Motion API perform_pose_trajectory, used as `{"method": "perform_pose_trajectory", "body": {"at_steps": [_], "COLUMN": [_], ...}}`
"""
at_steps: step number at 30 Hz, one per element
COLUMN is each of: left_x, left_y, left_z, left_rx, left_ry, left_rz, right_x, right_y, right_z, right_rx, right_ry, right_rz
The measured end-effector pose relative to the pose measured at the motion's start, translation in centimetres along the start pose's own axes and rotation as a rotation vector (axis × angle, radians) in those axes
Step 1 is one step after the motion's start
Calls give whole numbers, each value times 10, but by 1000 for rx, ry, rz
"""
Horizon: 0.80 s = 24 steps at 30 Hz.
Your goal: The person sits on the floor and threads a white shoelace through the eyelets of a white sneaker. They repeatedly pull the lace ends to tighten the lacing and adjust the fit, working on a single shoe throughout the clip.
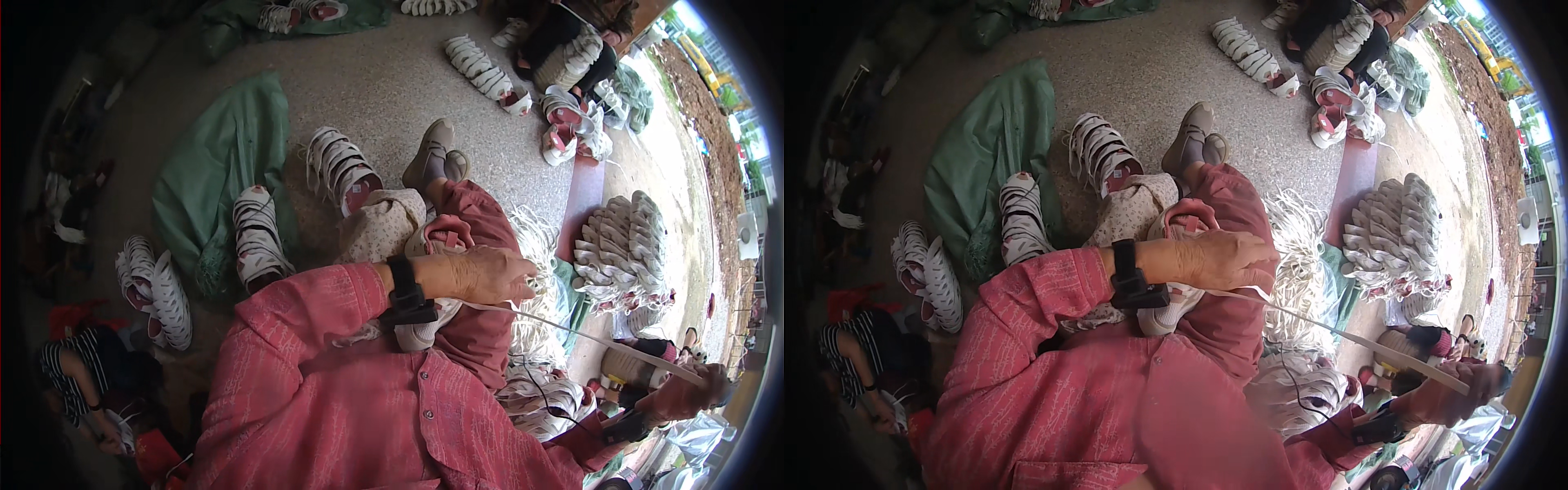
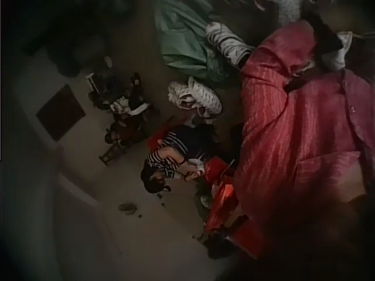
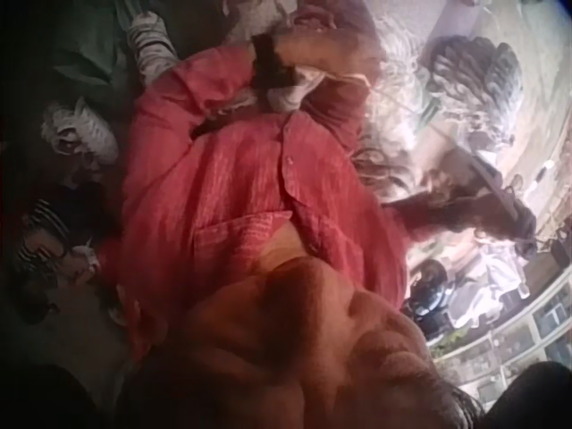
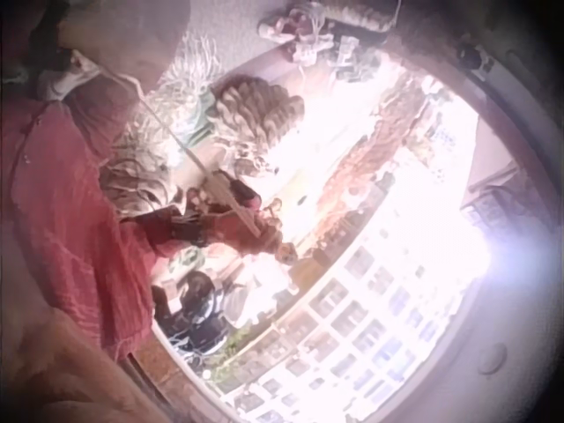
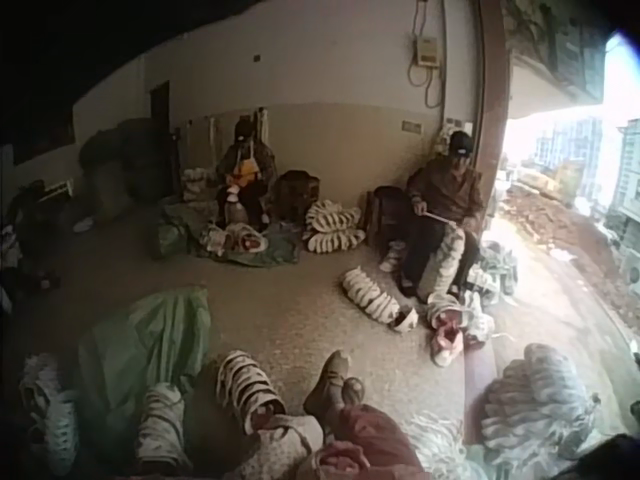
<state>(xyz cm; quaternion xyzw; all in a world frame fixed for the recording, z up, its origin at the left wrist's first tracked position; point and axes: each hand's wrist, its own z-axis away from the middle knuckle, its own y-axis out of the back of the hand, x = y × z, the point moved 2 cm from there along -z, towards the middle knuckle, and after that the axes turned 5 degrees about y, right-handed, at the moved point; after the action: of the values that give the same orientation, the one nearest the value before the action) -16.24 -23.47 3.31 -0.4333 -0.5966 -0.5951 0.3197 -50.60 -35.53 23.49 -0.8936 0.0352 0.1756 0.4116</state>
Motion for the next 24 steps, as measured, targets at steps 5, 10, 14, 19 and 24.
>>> {"method": "perform_pose_trajectory", "body": {"at_steps": [5, 10, 14, 19, 24], "left_x": [44, 24, -1, 23, 59], "left_y": [4, -46, -67, -44, 42], "left_z": [47, 63, 58, 65, 106], "left_rx": [-31, -36, -69, -689, -487], "left_ry": [-387, -337, -157, -122, -41], "left_rz": [-145, -633, -1036, -307, 779], "right_x": [18, 34, 39, 16, -14], "right_y": [42, 108, 177, 245, 327], "right_z": [-31, -56, -49, -21, 37], "right_rx": [10, 252, 444, 651, 976], "right_ry": [-147, -250, -262, -377, -225], "right_rz": [-188, -138, -199, -238, -138]}}
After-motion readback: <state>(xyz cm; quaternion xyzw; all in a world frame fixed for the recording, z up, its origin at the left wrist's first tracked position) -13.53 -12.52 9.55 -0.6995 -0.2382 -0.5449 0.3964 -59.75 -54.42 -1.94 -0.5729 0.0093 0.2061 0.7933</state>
